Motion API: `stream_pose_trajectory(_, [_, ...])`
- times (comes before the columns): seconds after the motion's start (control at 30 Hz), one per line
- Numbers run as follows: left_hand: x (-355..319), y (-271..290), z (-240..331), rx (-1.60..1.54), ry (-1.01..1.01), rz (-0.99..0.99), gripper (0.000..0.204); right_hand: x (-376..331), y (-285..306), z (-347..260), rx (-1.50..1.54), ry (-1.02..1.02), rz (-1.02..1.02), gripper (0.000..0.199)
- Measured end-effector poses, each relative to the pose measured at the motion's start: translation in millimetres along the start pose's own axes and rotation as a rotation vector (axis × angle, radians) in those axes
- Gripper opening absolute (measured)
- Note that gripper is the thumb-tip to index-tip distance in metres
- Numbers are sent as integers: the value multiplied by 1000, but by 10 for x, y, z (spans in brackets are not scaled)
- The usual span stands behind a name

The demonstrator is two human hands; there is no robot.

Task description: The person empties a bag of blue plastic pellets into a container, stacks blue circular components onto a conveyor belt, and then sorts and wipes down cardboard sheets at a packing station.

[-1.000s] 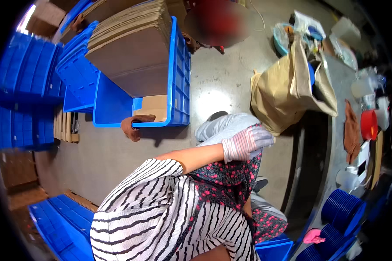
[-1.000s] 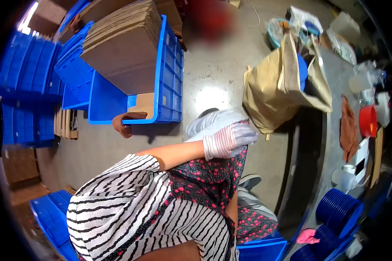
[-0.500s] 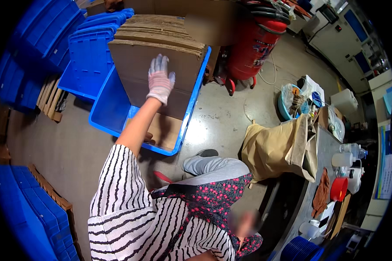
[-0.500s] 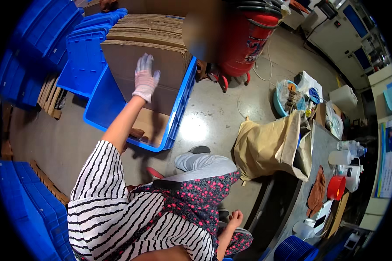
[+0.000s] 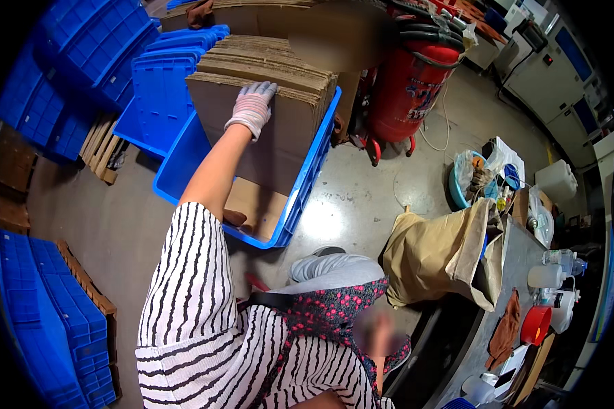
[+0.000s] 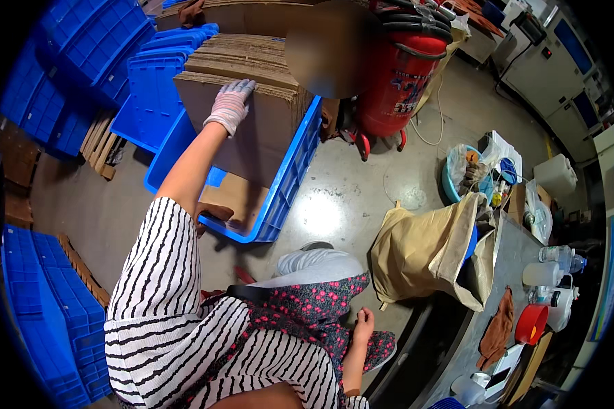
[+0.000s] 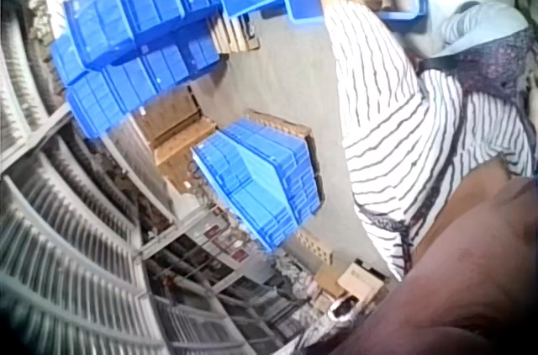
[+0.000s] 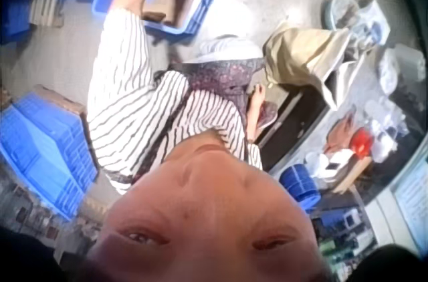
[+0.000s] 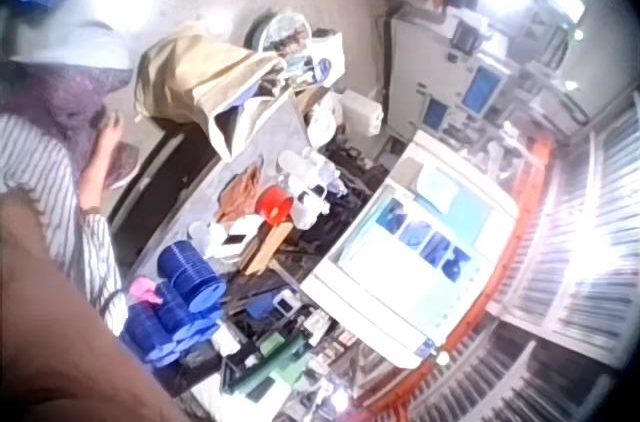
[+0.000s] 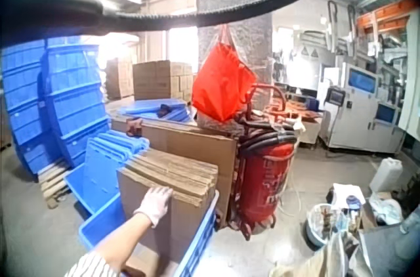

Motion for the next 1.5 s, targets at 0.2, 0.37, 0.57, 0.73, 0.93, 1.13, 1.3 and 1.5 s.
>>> stream_pose_trajectory(0.2, [-225, 159, 76, 2, -111, -114, 74, 85, 131, 432, 4, -31, 32, 26])
stream_pose_trajectory(0.37, [-541, 225, 58, -10, -114, -91, 77, 137, 199, 614, -44, 32, -4, 27])
stream_pose_trajectory(0.57, [-1401, 589, 127, -224, -184, 234, 28, -45, 155, 376, -192, 106, 11, 31])
stream_pose_trajectory(0.73, [-2282, 246, -382, -464, 80, -12, 26, -61, 72, 174, -248, 3, -63, 30])
stream_pose_trajectory(0.93, [-1319, 618, -432, -221, 195, 100, 73, 57, 174, 437, -231, 99, -14, 24])
stream_pose_trajectory(1.13, [-573, 301, -305, 130, -11, 56, 62, -198, 87, 140, -286, 115, 15, 29])
stream_pose_trajectory(1.3, [-722, 415, -373, -54, -189, -154, 31, -386, 124, 54, -431, 96, 47, 29])
stream_pose_trajectory(1.5, [-921, 1818, -575, -263, -408, 315, 29, -55, 172, 370, -283, 236, 64, 24])
Point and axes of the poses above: each hand's wrist, its own x-axis towards the middle knuckle, its own y-axis out of the back of the hand, z = x × y, the point moved 2 cm from there along x, towards the middle knuckle, and after that the axes turned 8 degrees about -z, right-handed, at the moved point
